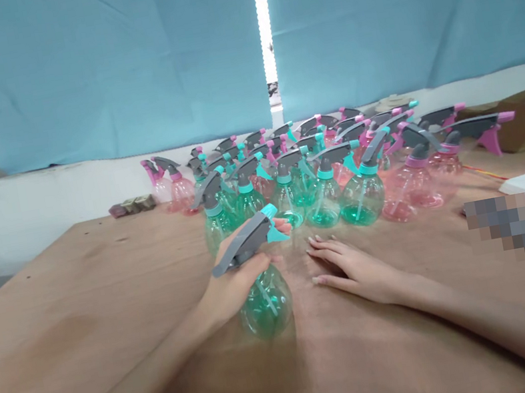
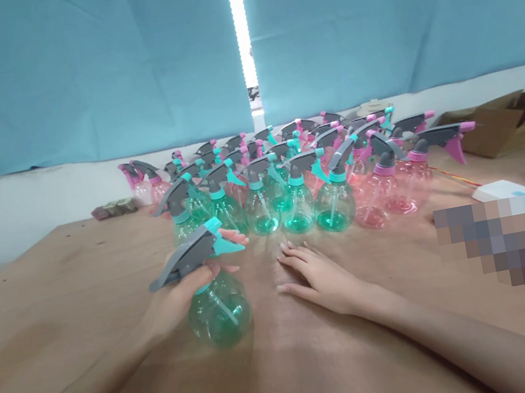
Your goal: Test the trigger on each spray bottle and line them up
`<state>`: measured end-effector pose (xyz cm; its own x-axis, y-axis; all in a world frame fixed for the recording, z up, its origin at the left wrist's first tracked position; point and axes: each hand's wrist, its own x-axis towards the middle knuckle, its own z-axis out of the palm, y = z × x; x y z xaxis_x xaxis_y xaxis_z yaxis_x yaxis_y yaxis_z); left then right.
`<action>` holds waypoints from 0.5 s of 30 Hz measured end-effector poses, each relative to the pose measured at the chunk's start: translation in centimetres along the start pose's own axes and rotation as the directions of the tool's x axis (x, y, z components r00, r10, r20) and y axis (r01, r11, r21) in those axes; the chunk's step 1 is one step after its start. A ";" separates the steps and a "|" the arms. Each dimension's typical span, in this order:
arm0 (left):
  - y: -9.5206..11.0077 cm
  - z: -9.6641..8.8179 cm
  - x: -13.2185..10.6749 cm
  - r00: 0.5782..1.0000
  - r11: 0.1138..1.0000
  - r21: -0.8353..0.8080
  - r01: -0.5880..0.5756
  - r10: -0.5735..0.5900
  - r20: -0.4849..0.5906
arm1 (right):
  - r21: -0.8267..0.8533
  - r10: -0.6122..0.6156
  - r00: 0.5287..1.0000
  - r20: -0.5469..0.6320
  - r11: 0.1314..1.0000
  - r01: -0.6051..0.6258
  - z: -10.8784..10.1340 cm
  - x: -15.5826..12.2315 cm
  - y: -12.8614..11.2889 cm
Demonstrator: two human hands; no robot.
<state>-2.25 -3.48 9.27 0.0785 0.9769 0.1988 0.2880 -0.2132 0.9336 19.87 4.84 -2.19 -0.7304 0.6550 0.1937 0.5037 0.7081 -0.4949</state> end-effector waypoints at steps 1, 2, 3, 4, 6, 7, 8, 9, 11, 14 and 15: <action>-0.1 0.0 0.0 1.000 1.000 0.002 -0.001 0.001 0.005 | 0.002 0.000 1.000 -0.004 1.000 0.000 0.0 0.0 0.0; -0.1 0.0 0.1 1.000 1.000 0.004 -0.001 0.001 0.011 | 0.002 0.000 1.000 -0.004 1.000 0.000 0.0 0.0 0.0; -0.1 0.0 0.1 1.000 1.000 0.000 -0.002 0.002 0.017 | 0.001 0.000 1.000 -0.001 1.000 0.000 0.0 0.0 0.0; -0.1 0.0 0.1 1.000 1.000 -0.010 -0.003 0.003 0.024 | 0.000 0.001 1.000 0.001 1.000 -0.001 0.0 0.0 0.0; 0.0 0.0 0.1 1.000 0.999 -0.034 -0.008 0.009 0.030 | -0.002 0.000 1.000 0.001 1.000 0.000 0.0 0.0 0.1; 0.0 0.0 0.1 0.999 0.999 -0.042 -0.011 0.012 0.031 | -0.001 -0.001 1.000 0.000 1.000 0.001 0.1 -0.1 0.1; 0.0 0.0 0.1 0.999 0.999 -0.047 -0.015 0.017 0.030 | 0.001 -0.001 1.000 0.000 1.000 0.001 0.1 -0.1 0.1; 0.0 0.0 0.1 0.999 0.999 -0.050 -0.019 0.020 0.030 | 0.003 0.000 1.000 0.001 1.000 0.000 0.1 -0.1 0.1; 0.0 0.0 0.0 0.999 0.998 -0.061 -0.019 0.021 0.026 | 0.002 0.004 1.000 0.007 1.000 -0.004 0.1 0.0 0.1; 0.0 0.0 0.0 1.000 0.998 -0.063 0.004 -0.004 0.009 | -0.009 0.012 1.000 0.015 1.000 -0.012 0.1 0.0 0.0; -0.1 -0.1 0.0 1.000 0.998 -0.059 0.012 -0.011 0.004 | -0.009 0.012 1.000 0.012 1.000 -0.012 0.1 0.0 0.0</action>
<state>-2.34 -3.49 9.23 0.0795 0.9791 0.1870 0.2320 -0.2006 0.9518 19.82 4.82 -2.28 -0.7300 0.6601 0.1771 0.5164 0.7024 -0.4899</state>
